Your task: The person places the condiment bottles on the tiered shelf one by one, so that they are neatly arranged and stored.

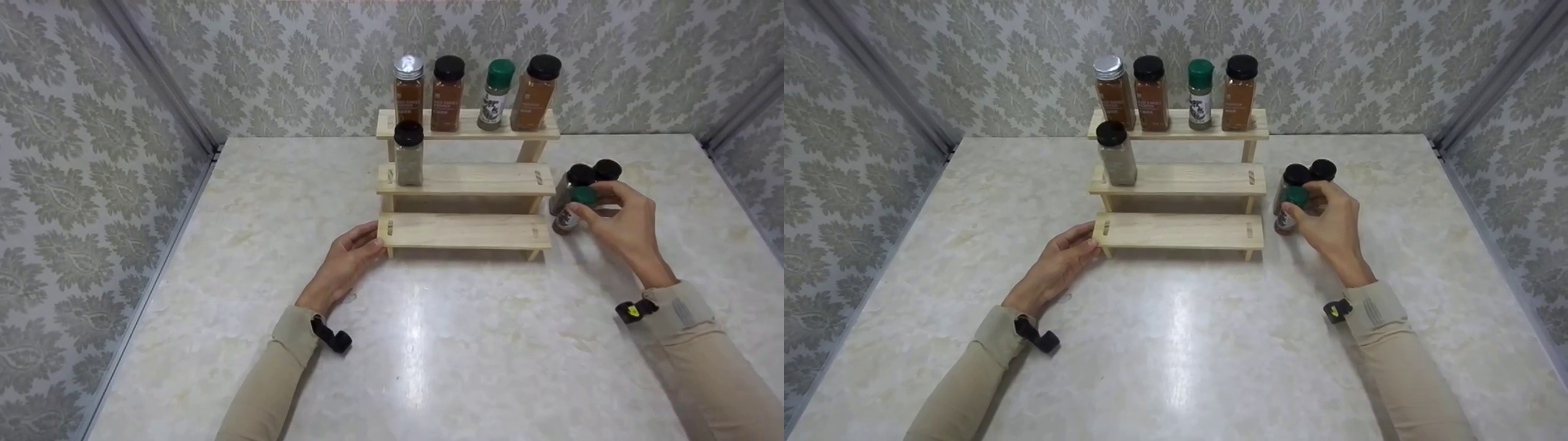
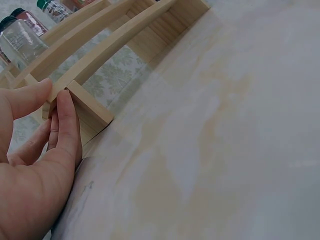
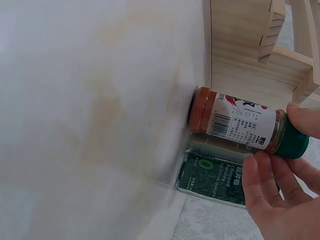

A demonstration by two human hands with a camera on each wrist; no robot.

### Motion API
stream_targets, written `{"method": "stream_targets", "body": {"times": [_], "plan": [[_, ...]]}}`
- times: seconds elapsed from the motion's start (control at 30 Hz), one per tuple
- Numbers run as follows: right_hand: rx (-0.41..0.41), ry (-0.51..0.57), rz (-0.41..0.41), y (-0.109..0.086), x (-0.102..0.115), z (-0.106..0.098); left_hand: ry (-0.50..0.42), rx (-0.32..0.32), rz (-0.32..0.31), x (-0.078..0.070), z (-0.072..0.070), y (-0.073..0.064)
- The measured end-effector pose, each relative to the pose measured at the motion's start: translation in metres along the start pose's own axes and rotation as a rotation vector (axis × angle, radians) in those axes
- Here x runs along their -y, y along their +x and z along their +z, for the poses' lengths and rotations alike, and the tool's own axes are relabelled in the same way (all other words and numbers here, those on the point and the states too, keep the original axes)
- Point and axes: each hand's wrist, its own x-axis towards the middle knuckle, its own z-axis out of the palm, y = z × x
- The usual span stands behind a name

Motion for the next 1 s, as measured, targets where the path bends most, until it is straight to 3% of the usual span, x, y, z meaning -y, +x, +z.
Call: {"method": "stream_targets", "body": {"times": [0.33,0.7,1.0], "plan": [[-0.008,0.009,0.006,0.0,0.014,-0.014,0.014,-0.005,-0.009,0.003,-0.002,0.0],[-0.014,0.128,-0.015,0.005,0.042,-0.036,0.005,-0.001,-0.013,0.002,-0.002,-0.001],[0.034,0.225,-0.023,0.023,0.069,-0.049,0.014,0.005,-0.003,0.0,-0.001,0.0]]}}
